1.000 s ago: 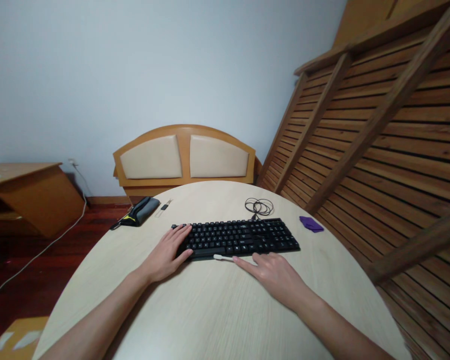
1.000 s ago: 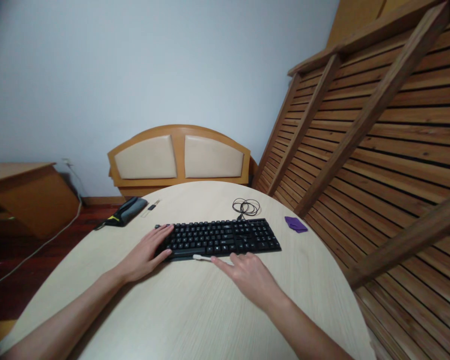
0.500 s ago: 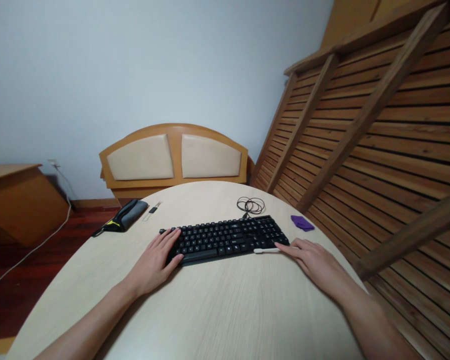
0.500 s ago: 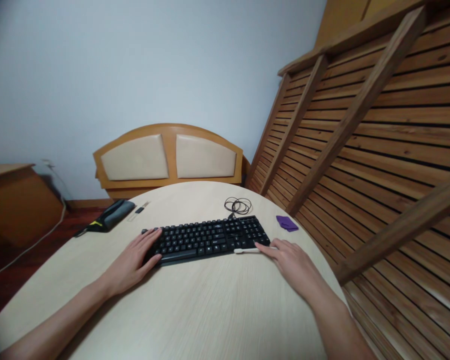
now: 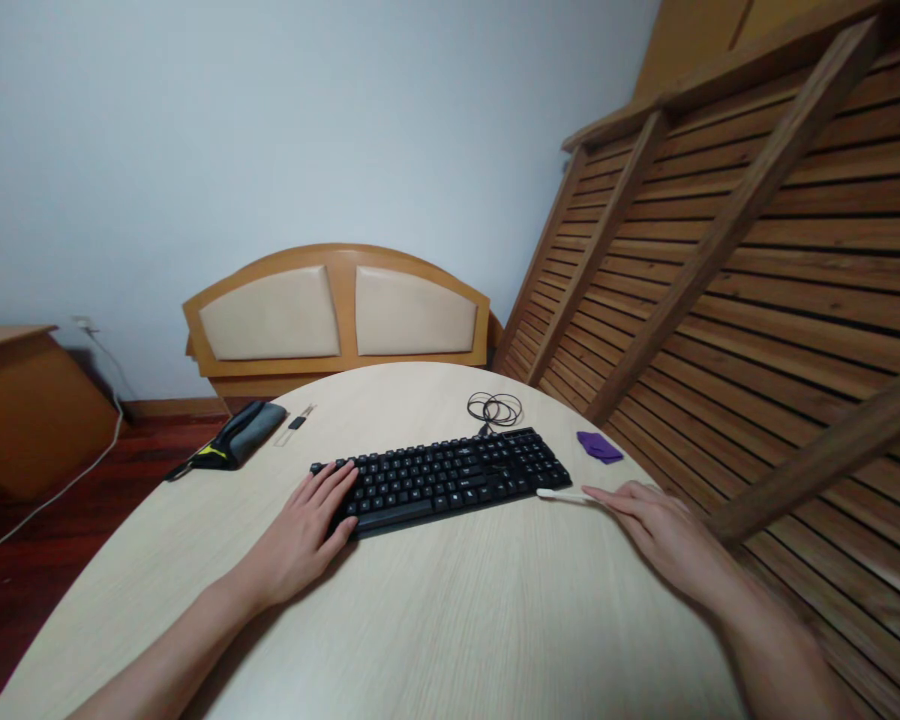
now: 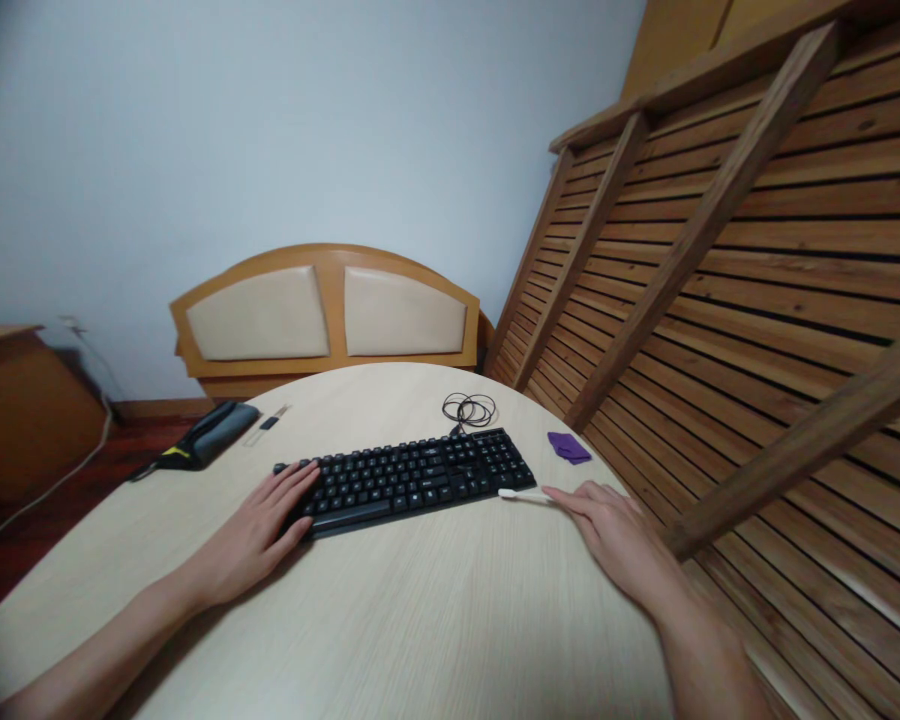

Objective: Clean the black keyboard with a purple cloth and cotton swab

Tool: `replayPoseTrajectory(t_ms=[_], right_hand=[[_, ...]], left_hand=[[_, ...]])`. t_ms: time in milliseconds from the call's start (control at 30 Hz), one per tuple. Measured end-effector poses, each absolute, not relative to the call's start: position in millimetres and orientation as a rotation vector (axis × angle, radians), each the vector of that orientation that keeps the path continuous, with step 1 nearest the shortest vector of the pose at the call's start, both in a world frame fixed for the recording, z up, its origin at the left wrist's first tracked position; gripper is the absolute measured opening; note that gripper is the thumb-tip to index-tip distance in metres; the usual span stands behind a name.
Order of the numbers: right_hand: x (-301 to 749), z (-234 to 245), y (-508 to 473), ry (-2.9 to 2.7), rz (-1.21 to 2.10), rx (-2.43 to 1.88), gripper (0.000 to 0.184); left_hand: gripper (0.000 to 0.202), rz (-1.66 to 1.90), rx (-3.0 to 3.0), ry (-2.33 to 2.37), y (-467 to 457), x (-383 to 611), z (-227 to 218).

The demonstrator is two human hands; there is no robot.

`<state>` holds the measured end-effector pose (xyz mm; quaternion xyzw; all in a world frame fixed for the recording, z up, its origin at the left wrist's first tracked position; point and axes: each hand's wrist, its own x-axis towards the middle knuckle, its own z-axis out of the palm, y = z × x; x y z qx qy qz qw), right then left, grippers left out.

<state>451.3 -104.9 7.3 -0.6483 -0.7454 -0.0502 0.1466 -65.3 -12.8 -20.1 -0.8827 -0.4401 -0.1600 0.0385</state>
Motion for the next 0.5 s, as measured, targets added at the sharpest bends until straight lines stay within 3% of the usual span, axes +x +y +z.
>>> replayPoseTrajectory(t_ms=[500], right_hand=[[455.6,-5.5,-73.5,-1.54,-0.266,-2.3,0.049]], left_hand=[[0.057,-0.529,-2.708,-1.301,-10.9,-69.0,-21.2]])
